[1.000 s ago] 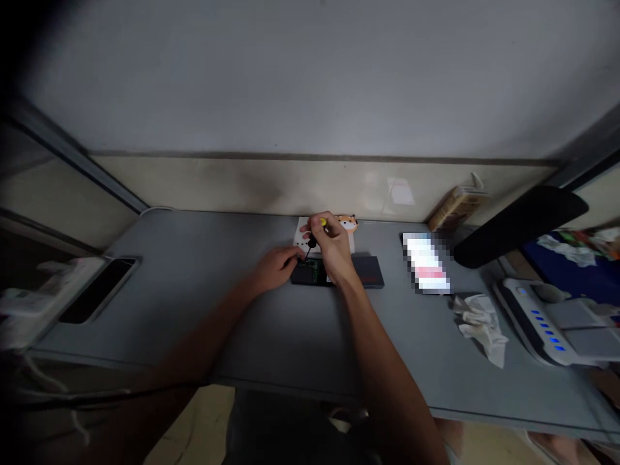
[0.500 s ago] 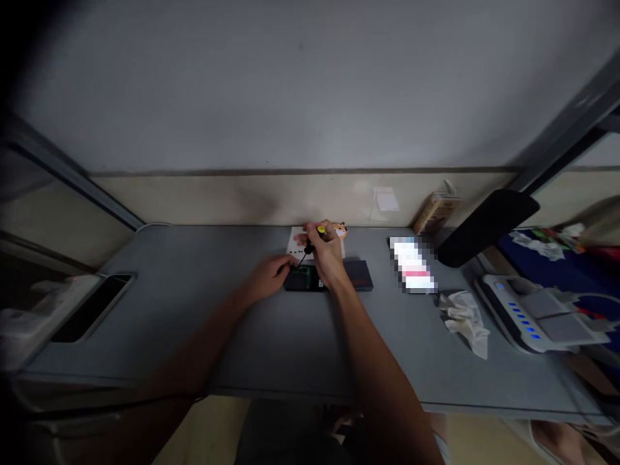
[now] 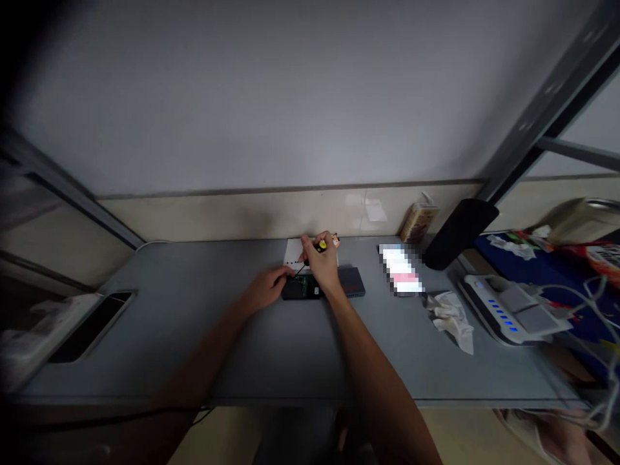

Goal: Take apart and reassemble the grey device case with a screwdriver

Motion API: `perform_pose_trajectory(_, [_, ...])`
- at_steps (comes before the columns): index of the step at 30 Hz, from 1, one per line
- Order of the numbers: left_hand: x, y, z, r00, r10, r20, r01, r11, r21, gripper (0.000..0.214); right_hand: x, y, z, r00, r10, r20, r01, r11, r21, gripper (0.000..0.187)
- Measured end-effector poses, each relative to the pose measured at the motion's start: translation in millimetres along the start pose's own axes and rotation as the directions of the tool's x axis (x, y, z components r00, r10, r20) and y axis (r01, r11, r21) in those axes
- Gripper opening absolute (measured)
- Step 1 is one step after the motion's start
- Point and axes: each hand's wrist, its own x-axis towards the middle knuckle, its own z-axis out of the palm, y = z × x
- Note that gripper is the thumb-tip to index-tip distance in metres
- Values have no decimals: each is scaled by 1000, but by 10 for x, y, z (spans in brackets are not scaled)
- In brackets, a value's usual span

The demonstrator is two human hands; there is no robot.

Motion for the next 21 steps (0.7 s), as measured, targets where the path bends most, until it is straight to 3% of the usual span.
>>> perform_pose_trajectory(3, [-23, 22, -24, 1000, 13, 5, -13, 1000, 25, 32, -15, -129, 21, 995, -99, -8, 99, 994, -48, 57])
perform_pose_trajectory(7, [-53, 48, -66, 1000, 20, 10, -20, 1000, 20, 31, -57, -535, -88, 973, -233, -1, 230, 961, -151, 41])
perform_pose_trajectory(8, [-59, 51, -80, 1000, 13, 10, -13, 1000, 4, 31, -74, -644, -158, 965, -260, 28, 259, 938, -232, 37])
perform_pose_trajectory(10, [-76, 52, -116, 1000, -10, 21, 11, 999, -44, 30, -115, -815, -342, 950, -243, 194, 306, 849, -432, 28])
perform_pose_trajectory(12, [-97, 45, -157, 998, -42, 51, 47, 994, -101, 31, -164, -905, -554, 926, -73, 371, 318, 683, -658, 22])
perform_pose_trajectory(13, [-110, 39, -177, 996, -53, 75, 62, 990, -125, 33, -191, -925, -656, 905, 57, 422, 319, 567, -759, 29])
perform_pose_trajectory(15, [-135, 24, -209, 991, -46, 127, 67, 985, -160, 46, -245, -938, -827, 851, 320, 418, 320, 315, -893, 51])
perform_pose_trajectory(17, [-152, 13, -226, 988, -18, 154, 47, 982, -183, 61, -285, -952, -933, 793, 496, 352, 329, 138, -934, 61])
perform_pose_trajectory(19, [-156, 9, -227, 987, -9, 162, 42, 979, -201, 68, -293, -983, -973, 763, 565, 314, 342, 60, -938, 61])
perform_pose_trajectory(21, [-150, 15, -217, 986, -37, 165, 73, 974, -213, 68, -268, -1021, -961, 759, 572, 312, 347, 51, -937, 55])
